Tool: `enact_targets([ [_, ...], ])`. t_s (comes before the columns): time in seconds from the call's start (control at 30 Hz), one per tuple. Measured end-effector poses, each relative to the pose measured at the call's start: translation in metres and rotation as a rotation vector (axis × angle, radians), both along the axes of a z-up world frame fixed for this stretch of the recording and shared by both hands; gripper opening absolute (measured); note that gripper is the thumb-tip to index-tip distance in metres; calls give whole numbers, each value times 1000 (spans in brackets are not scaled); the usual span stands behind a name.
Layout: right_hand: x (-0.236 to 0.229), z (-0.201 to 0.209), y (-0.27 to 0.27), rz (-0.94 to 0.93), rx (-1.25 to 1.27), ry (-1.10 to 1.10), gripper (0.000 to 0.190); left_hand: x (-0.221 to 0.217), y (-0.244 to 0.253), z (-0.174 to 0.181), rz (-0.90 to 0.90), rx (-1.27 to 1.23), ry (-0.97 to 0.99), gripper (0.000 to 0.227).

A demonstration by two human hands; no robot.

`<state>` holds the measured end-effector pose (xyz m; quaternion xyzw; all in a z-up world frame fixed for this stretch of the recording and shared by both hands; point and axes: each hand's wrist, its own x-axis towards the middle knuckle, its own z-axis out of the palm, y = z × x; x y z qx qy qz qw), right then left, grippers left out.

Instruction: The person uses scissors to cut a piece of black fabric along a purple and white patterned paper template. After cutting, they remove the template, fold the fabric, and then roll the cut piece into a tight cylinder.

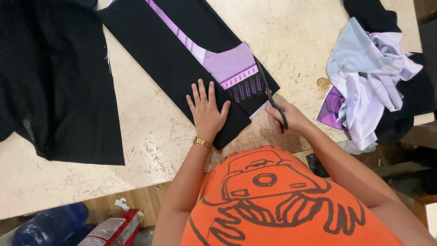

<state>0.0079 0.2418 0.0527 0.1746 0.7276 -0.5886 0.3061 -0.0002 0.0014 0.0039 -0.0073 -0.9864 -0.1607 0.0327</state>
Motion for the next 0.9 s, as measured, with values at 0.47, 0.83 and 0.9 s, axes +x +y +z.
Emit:
enact_targets([
  [0.47, -22, -18, 1, 88, -49, 102, 45, 0, -1, -1, -6, -16, 20, 77],
  [0.83, -49, 1, 6, 0, -85, 99, 45, 3, -19, 4, -44, -17, 14, 77],
  [0.9, -53, 25, 13, 17, -62, 76, 47, 7, -46, 5, -71, -24, 5, 77],
])
